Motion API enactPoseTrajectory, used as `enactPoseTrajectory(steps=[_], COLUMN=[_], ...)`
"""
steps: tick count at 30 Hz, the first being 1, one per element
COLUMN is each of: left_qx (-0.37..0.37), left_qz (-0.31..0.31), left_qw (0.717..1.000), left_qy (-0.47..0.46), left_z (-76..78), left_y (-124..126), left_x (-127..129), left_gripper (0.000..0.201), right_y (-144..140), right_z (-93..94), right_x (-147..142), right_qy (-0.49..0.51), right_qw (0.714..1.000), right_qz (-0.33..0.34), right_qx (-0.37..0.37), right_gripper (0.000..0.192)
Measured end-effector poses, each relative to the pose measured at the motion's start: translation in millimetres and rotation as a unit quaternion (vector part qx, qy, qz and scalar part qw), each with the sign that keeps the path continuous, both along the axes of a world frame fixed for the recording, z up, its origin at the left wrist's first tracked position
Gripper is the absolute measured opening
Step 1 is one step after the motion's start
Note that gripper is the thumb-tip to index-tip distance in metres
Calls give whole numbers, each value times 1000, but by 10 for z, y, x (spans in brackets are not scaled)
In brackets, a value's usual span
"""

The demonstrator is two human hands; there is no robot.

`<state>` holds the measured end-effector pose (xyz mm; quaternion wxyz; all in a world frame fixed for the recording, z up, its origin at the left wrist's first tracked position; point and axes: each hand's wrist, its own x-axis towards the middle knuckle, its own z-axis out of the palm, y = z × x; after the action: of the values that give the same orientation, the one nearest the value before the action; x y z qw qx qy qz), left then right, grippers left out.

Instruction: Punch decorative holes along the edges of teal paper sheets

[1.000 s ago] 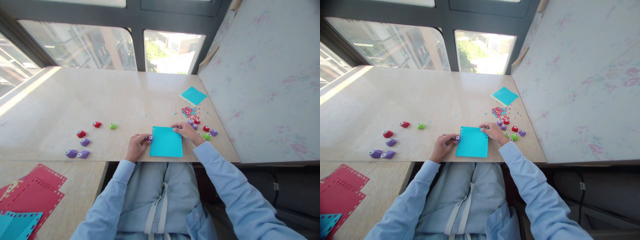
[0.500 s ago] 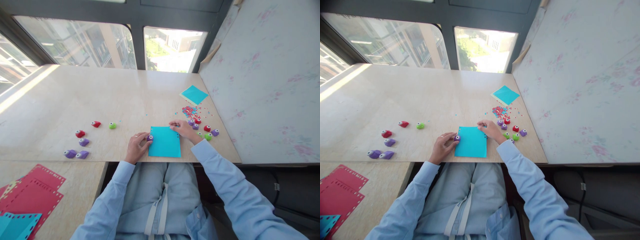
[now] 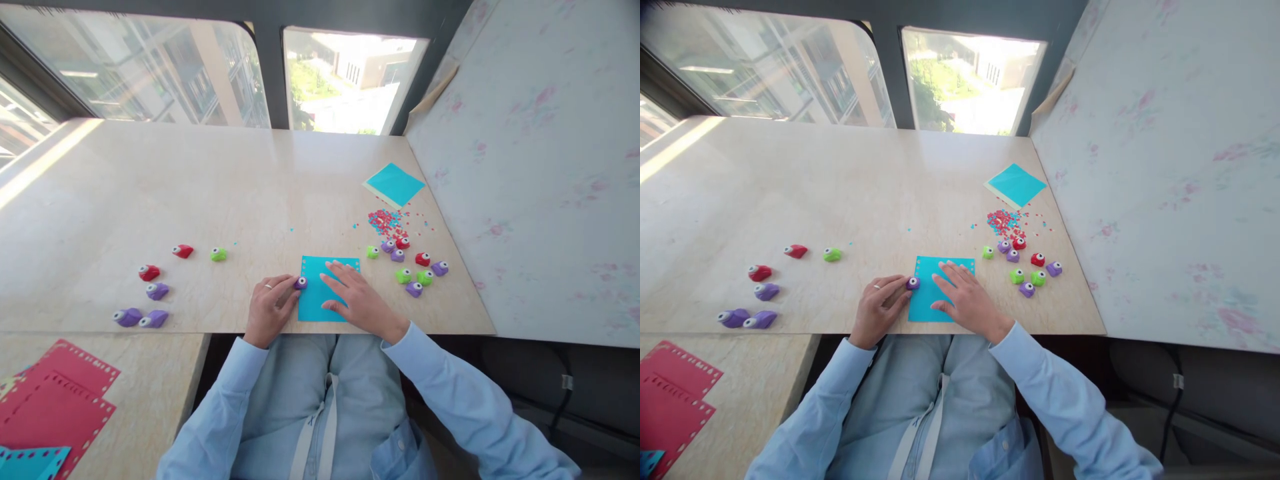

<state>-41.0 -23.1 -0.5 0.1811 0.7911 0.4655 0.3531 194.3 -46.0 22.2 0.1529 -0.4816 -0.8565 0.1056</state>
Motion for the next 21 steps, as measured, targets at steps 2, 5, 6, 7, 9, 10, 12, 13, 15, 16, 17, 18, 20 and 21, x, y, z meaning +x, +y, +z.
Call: enactPoseTrajectory(steps=[2,5,6,7,9,10,12,13,15,16,17,18,20,21], left_qx=[5,11,12,12,10,8,6,4,0,-2,-4,-4,-5,-4], left_qz=[0,-4,-5,-5,-4,-2,2,3,5,5,5,5,6,7], left_qw=[1000,1000,1000,1000,1000,1000,1000,1000,1000,1000,1000,1000,1000,1000], left_qy=[1,-2,-4,-5,-8,-9,-10,-10,-9,-9,-9,-9,-8,-6], left_z=[1,-1,0,1,7,11,18,21,25,26,26,27,28,30], left_y=[4,12,15,18,21,22,20,19,16,15,14,14,15,16], left_x=[-2,-3,-3,-2,2,4,8,10,12,13,14,15,16,16], left_gripper=[23,20,20,20,21,21,21,21,21,21,22,22,22,22], right_y=[25,95,119,141,173,183,186,181,160,148,135,124,107,103], right_z=[-54,-92,-97,-101,-108,-112,-120,-122,-122,-120,-118,-116,-115,-116], right_x=[-28,-29,-23,-15,-1,6,14,16,17,16,15,14,12,12], right_qy=[-19,-35,-38,-40,-42,-43,-43,-42,-39,-37,-35,-34,-32,-31], right_qw=[1000,999,999,999,999,999,999,999,999,999,999,999,999,999], right_qz=[-9,-11,-8,-5,3,8,15,17,19,19,19,19,19,18], right_qx=[-1,-1,-1,-2,-5,-6,-9,-11,-14,-14,-15,-15,-13,-13], right_gripper=[59,58,58,58,58,58,58,58,58,58,57,57,56,56])
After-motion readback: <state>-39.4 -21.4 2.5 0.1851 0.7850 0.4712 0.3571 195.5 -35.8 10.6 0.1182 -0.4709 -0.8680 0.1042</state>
